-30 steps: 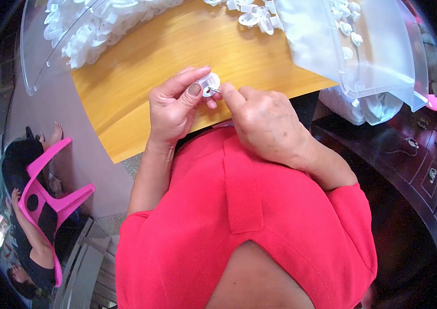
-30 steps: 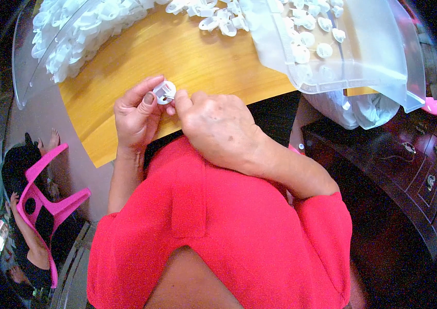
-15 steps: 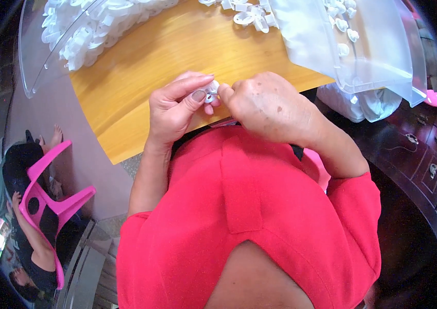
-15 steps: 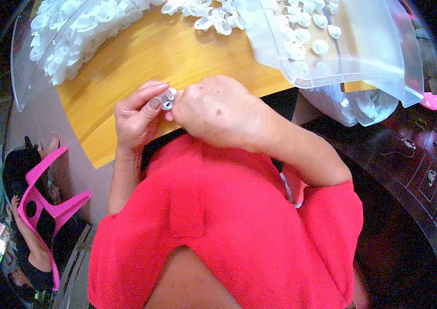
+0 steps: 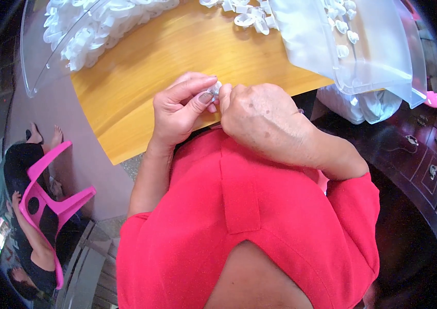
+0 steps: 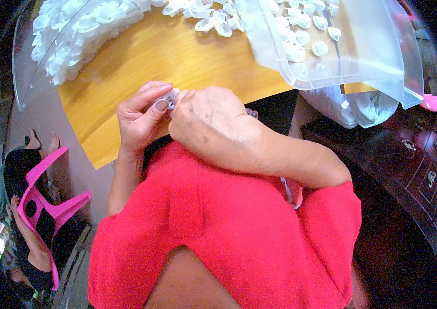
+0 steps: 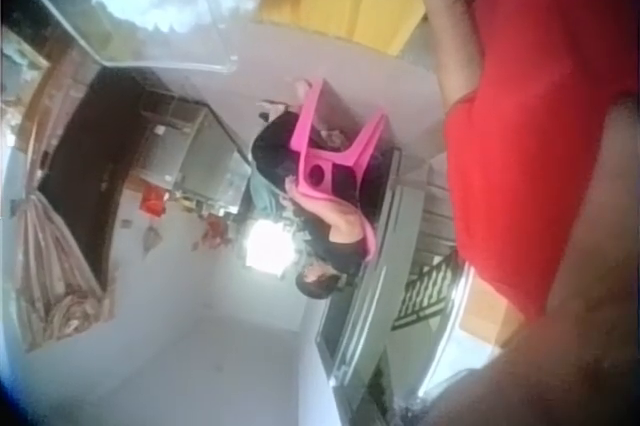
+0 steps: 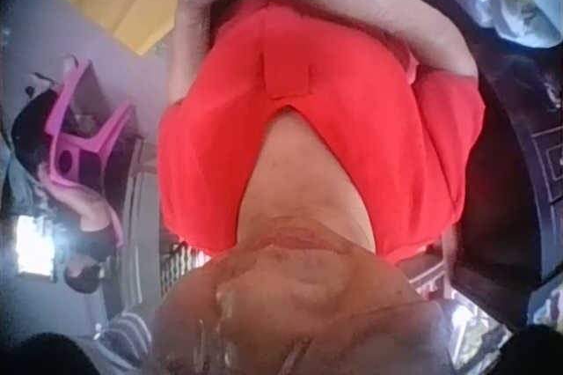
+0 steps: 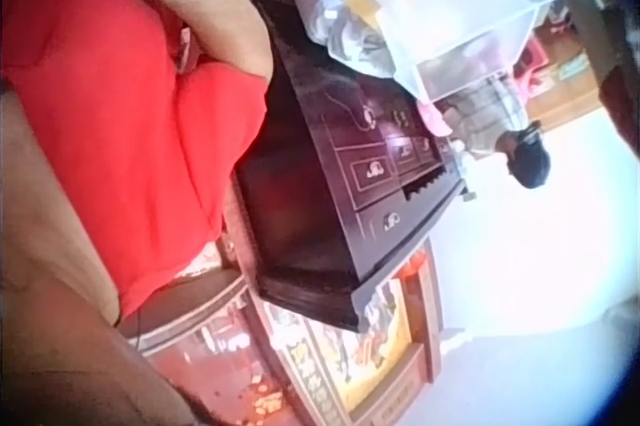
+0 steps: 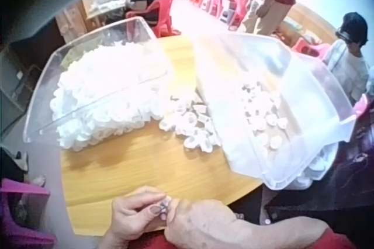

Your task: The person repeatedly takes white plastic pieces from a container and uses a small metal tool to assemble components into each piece by hand.

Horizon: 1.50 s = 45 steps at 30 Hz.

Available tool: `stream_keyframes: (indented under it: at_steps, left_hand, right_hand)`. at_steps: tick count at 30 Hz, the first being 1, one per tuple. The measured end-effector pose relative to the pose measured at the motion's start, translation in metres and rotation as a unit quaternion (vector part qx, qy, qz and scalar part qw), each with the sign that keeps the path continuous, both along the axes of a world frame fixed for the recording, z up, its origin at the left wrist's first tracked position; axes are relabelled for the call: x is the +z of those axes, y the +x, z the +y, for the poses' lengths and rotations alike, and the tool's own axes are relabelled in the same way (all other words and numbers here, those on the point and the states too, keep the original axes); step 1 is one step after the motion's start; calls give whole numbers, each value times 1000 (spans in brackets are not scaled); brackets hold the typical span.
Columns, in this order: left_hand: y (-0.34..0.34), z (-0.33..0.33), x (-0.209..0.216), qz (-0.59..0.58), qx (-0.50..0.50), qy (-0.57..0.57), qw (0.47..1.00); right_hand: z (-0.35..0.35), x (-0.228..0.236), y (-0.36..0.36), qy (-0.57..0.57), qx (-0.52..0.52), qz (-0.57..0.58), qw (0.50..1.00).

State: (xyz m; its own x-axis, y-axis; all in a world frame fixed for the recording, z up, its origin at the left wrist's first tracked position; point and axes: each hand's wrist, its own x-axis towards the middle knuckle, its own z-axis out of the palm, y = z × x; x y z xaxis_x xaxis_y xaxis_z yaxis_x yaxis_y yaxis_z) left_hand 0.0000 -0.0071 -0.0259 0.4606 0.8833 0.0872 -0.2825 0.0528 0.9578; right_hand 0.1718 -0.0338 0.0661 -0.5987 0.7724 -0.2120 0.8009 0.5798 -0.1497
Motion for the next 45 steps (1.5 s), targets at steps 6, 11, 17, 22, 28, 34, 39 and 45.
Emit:
stream_keyframes:
  at_steps: [6, 11, 17, 22, 28, 34, 39, 45]
  left_hand:
    - [2, -3, 4, 44, 17, 29, 998]
    - [4, -6, 5, 64, 36, 57, 996]
    - [2, -6, 0, 35, 22, 27, 999]
    - [-7, 0, -8, -154, -24, -178, 972]
    - [-9, 2, -3, -192, -60, -205, 958]
    - [-6, 2, -3, -201, -66, -204, 956]
    - [-7, 0, -4, -200, -60, -198, 958]
    - [-11, 11, 39, -31, 71, 49, 996]
  right_hand:
    - [-2, -1, 0, 63, 54, -55, 995]
    - [-7, -8, -2, 94, 51, -67, 992]
    - [-9, -14, 1, 77, 9, -18, 997]
    - [-10, -9, 15, 5, -52, 76, 996]
    - [-21, -10, 17, 34, -95, 135, 986]
    - [-25, -12, 13, 7, -90, 147, 985]
    - [-28, -13, 13, 9, -92, 161, 983]
    - [-35, -20, 20, 3, -109, 167, 980]
